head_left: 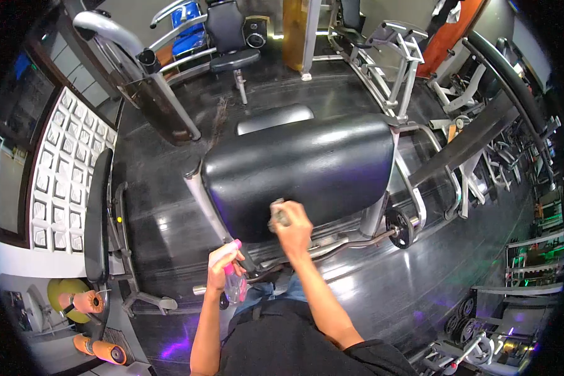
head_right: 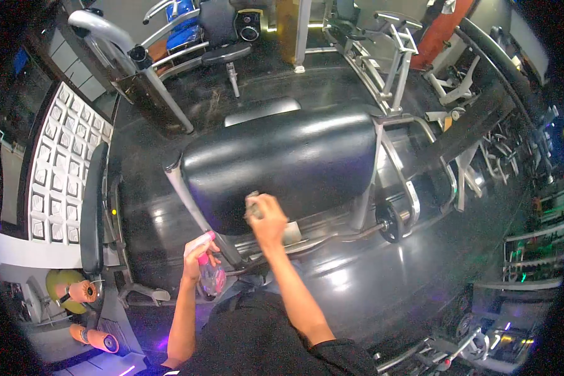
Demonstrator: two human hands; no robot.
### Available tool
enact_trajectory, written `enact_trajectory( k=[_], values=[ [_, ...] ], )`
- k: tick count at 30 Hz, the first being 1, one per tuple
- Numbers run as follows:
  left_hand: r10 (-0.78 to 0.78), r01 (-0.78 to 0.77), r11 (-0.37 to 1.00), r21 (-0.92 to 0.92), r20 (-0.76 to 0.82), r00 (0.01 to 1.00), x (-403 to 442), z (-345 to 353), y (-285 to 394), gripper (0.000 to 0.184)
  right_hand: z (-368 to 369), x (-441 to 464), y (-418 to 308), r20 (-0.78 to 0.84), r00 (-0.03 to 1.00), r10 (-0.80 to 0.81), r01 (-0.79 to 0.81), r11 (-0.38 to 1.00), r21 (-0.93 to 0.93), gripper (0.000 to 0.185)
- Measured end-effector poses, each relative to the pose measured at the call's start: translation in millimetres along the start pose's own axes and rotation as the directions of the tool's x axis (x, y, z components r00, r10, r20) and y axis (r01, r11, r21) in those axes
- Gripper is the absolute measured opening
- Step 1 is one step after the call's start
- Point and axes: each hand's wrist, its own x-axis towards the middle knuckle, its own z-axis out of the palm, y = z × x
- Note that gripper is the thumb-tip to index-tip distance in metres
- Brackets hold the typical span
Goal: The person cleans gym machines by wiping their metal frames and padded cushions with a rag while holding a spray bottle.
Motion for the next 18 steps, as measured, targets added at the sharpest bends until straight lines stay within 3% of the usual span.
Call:
enact_trajectory(
  k=[4, 6, 10, 14, 16, 18],
  values=[
    [-0.004, 0.004, 1.000, -0.027, -0.008, 1.000, 9, 21, 0, 0.036, 5, -12, 7, 0.234, 0.968, -0.095, 0.104, 0.994, -0.027, 0.038],
    [-0.003, 0.003, 1.000, -0.014, 0.001, 1.000, 14, 28, -3, 0.036, -12, -4, 21, 0.257, 0.957, -0.134, 0.158, 0.984, -0.077, 0.040],
    [-0.023, 0.023, 1.000, -0.016, -0.017, 1.000, 24, 48, 0, 0.031, -62, 19, 60, 0.128, 0.991, -0.031, 0.049, 0.989, -0.140, 0.040],
    [-0.001, 0.001, 1.000, 0.001, -0.002, 1.000, 33, 61, -1, 0.031, -103, 48, 83, -0.096, 0.984, 0.153, -0.162, 0.982, -0.098, 0.032],
    [-0.028, 0.027, 0.999, 0.028, 0.018, 0.999, 34, 65, -2, 0.035, -103, 55, 83, -0.131, 0.984, 0.123, -0.134, 0.988, -0.079, 0.031],
    [-0.028, 0.028, 0.999, 0.021, 0.004, 1.000, 36, 71, -4, 0.032, -92, 53, 75, -0.067, 0.996, 0.052, -0.058, 0.994, -0.092, 0.034]
  ],
)
